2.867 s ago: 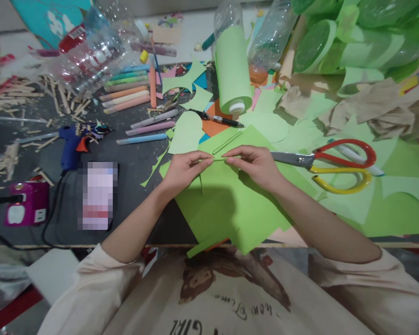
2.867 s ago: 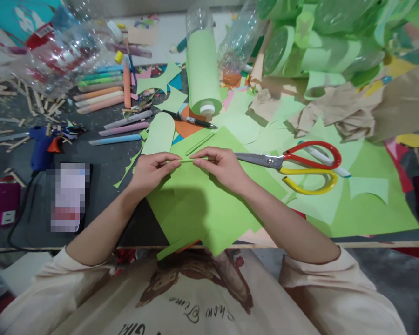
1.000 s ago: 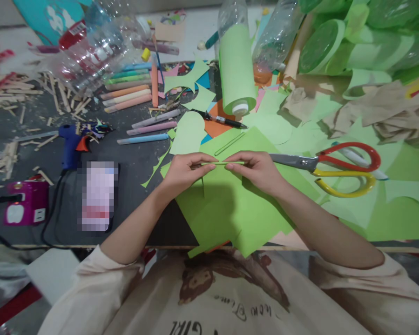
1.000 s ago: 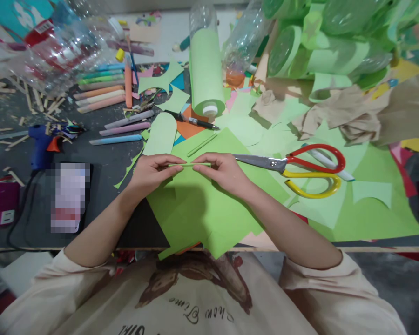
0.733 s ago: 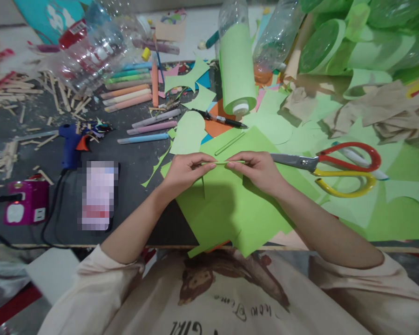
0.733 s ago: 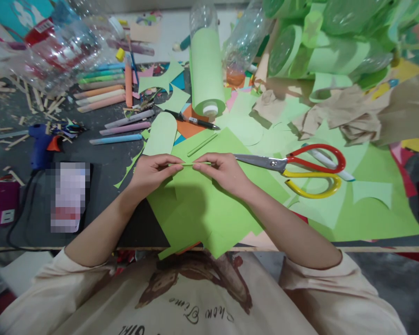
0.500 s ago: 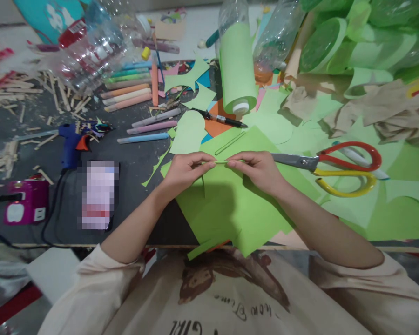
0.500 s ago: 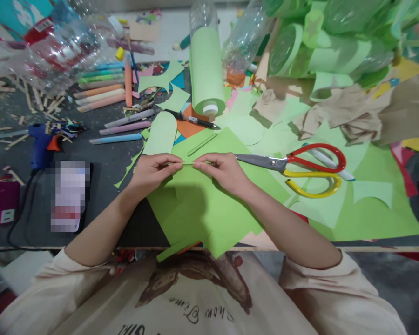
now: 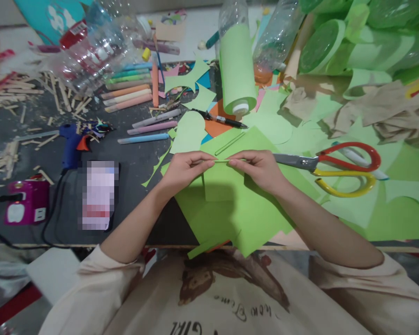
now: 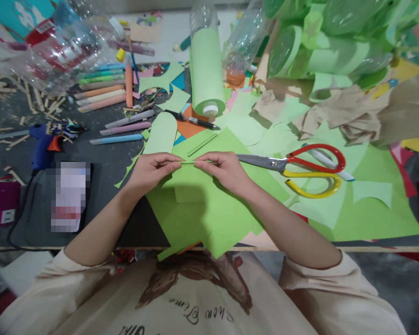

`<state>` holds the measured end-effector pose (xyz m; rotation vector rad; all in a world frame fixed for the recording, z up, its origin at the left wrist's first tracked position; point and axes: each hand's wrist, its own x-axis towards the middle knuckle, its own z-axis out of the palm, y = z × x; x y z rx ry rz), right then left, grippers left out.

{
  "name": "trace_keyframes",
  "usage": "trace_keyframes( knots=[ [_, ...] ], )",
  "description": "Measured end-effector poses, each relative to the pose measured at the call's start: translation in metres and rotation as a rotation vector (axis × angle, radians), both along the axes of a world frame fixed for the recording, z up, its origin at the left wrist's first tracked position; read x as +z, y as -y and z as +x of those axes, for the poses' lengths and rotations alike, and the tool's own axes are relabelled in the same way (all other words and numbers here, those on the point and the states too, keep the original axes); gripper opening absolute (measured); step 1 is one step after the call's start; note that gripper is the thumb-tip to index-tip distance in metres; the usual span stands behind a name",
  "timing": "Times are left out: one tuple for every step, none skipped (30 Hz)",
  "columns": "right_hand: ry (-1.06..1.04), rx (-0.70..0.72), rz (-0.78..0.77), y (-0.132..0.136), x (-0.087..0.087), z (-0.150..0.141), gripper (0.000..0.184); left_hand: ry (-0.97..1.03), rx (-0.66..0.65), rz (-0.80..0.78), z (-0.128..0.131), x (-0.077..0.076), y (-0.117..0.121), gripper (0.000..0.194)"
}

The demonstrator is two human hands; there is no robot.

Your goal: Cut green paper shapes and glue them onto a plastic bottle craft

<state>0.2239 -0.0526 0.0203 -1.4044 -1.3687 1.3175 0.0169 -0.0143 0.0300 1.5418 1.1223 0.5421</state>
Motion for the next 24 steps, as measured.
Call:
trace_keyframes(
  knots=[
    [-0.008, 0.002, 0.001, -0.0003, 0.0000, 0.0001, 0.040, 0.004, 0.002, -0.010, 0.0003, 0.0005, 0.0001, 0.036],
    [-0.017, 0.000, 0.000, -0.0006, 0.0001, 0.0001, 0.040, 0.006, 0.003, -0.018, 0.0006, 0.0011, 0.0003, 0.036],
    [-0.025, -0.003, -0.004, -0.0008, 0.0002, 0.0003, 0.040, 0.005, 0.006, -0.022, 0.0008, 0.0016, 0.0004, 0.035],
    [-0.032, -0.005, -0.010, -0.0010, 0.0004, 0.0004, 0.039, 0.001, 0.010, -0.021, 0.0010, 0.0019, 0.0004, 0.035],
    [-0.036, -0.005, -0.018, -0.0011, 0.0006, 0.0006, 0.039, -0.006, 0.015, -0.016, 0.0011, 0.0021, 0.0004, 0.035],
    [-0.038, -0.007, -0.024, -0.0012, 0.0008, 0.0007, 0.038, -0.015, 0.020, -0.008, 0.0010, 0.0021, 0.0004, 0.035],
    [-0.038, -0.006, -0.029, -0.0012, 0.0009, 0.0009, 0.037, -0.024, 0.023, 0.000, 0.0009, 0.0019, 0.0003, 0.035],
    [-0.037, -0.004, -0.034, -0.0013, 0.0011, 0.0010, 0.036, -0.032, 0.025, 0.007, 0.0007, 0.0017, 0.0002, 0.036],
    [-0.036, 0.002, -0.038, -0.0013, 0.0012, 0.0012, 0.035, -0.039, 0.027, 0.013, 0.0005, 0.0013, 0.0001, 0.036],
    [-0.035, 0.008, -0.040, -0.0013, 0.0013, 0.0013, 0.034, -0.044, 0.028, 0.017, 0.0003, 0.0009, -0.0001, 0.036],
    [-0.034, 0.015, -0.039, -0.0013, 0.0014, 0.0014, 0.033, -0.045, 0.028, 0.020, 0.0002, 0.0006, -0.0001, 0.036],
    [-0.034, 0.022, -0.038, -0.0012, 0.0015, 0.0014, 0.032, -0.045, 0.030, 0.023, 0.0000, 0.0003, -0.0002, 0.036],
    [-0.036, 0.025, -0.037, -0.0011, 0.0016, 0.0014, 0.031, -0.045, 0.032, 0.024, 0.0000, 0.0002, -0.0002, 0.036],
    [-0.039, 0.024, -0.034, -0.0010, 0.0017, 0.0013, 0.031, -0.045, 0.034, 0.024, 0.0000, 0.0003, -0.0002, 0.035],
    [-0.042, 0.022, -0.032, -0.0009, 0.0018, 0.0012, 0.031, -0.045, 0.035, 0.023, 0.0000, 0.0004, -0.0002, 0.035],
    [-0.044, 0.018, -0.030, -0.0008, 0.0018, 0.0011, 0.031, -0.043, 0.035, 0.023, 0.0001, 0.0008, -0.0001, 0.035],
    [-0.046, 0.014, -0.029, -0.0007, 0.0019, 0.0011, 0.031, -0.042, 0.033, 0.023, 0.0002, 0.0011, -0.0001, 0.035],
    [-0.046, 0.011, -0.025, -0.0007, 0.0021, 0.0011, 0.031, -0.040, 0.032, 0.024, 0.0002, 0.0015, 0.0000, 0.036],
    [-0.044, 0.010, -0.022, -0.0008, 0.0023, 0.0011, 0.031, -0.035, 0.029, 0.026, 0.0003, 0.0018, 0.0002, 0.037],
    [-0.042, 0.009, -0.019, -0.0009, 0.0027, 0.0012, 0.031, -0.028, 0.027, 0.026, 0.0003, 0.0020, 0.0003, 0.038],
    [-0.040, 0.012, -0.021, -0.0010, 0.0031, 0.0013, 0.032, -0.020, 0.027, 0.023, 0.0004, 0.0020, 0.0006, 0.038],
    [-0.039, 0.016, -0.027, -0.0011, 0.0036, 0.0013, 0.032, -0.012, 0.029, 0.017, 0.0004, 0.0020, 0.0008, 0.038],
    [-0.039, 0.017, -0.033, -0.0012, 0.0040, 0.0013, 0.031, -0.005, 0.034, 0.008, 0.0005, 0.0018, 0.0010, 0.038],
    [-0.039, 0.014, -0.034, -0.0013, 0.0044, 0.0012, 0.031, 0.000, 0.038, -0.004, 0.0006, 0.0016, 0.0012, 0.037]
  ],
)
